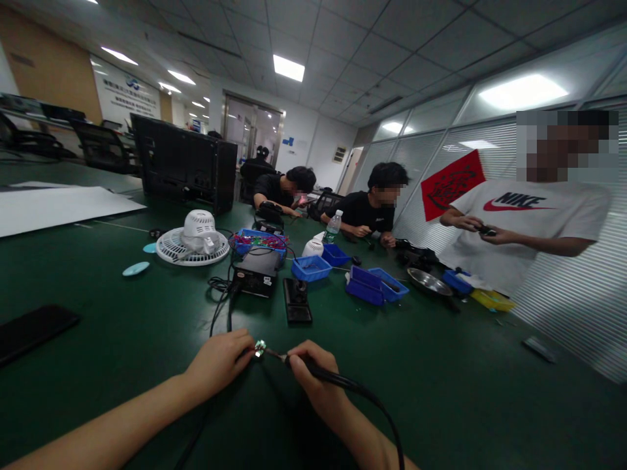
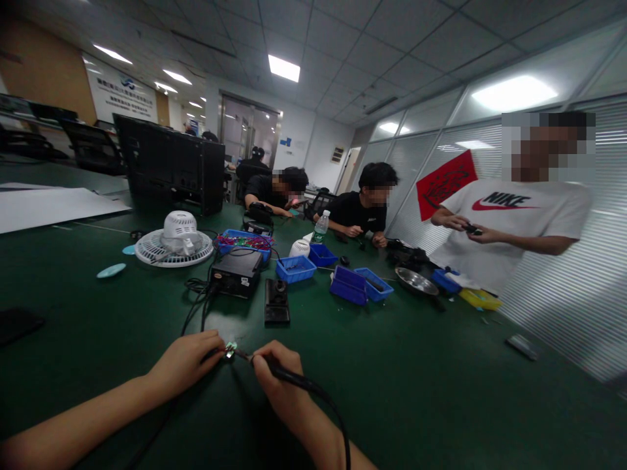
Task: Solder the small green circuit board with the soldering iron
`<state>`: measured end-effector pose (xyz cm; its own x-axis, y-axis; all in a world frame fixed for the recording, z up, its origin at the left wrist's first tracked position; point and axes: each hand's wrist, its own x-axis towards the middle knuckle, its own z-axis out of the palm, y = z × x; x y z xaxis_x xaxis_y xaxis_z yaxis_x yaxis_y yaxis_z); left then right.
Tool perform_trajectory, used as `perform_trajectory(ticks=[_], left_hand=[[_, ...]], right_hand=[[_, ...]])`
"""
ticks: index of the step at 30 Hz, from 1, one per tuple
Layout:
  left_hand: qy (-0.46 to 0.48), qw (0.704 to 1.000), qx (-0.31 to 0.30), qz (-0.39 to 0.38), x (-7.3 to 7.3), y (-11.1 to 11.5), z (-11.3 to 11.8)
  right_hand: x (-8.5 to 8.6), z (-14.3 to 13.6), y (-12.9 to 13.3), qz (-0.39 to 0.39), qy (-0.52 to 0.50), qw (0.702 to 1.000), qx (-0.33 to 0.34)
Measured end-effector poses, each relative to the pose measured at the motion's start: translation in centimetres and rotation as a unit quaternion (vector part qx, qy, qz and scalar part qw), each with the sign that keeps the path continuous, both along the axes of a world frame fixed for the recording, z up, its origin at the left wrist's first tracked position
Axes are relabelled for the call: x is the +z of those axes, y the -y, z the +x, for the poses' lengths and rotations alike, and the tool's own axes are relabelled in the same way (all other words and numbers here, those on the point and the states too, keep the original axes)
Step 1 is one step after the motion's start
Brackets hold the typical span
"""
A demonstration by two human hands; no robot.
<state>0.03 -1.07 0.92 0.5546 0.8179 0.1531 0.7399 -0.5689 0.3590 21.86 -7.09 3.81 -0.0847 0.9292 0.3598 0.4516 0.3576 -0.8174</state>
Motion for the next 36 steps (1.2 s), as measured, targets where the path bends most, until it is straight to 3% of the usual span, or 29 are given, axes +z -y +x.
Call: perform_trajectory(ticks=[9,22,29,36], left_hand=[[-0.007,1.000,0.001,-0.007,0.64,0.17,0.16],[-0.012,1.000,0.008,-0.006,0.41,0.21,0.24],[-0.018,1.000,0.005,0.001,0.53,0.23,0.28],[-0.004,1.000,0.010,-0.004,0.32,0.06,0.20]], right_hand=[[0.13,0.00,0.12,-0.020,-0.015,1.000,0.000],[-0.52,0.02,0.09,-0.018,-0.032,0.999,0.007],[0.00,0.23,0.52,0.020,-0.088,0.996,-0.010],[0.23,-0.21,0.91,0.039,0.009,0.999,-0.032]])
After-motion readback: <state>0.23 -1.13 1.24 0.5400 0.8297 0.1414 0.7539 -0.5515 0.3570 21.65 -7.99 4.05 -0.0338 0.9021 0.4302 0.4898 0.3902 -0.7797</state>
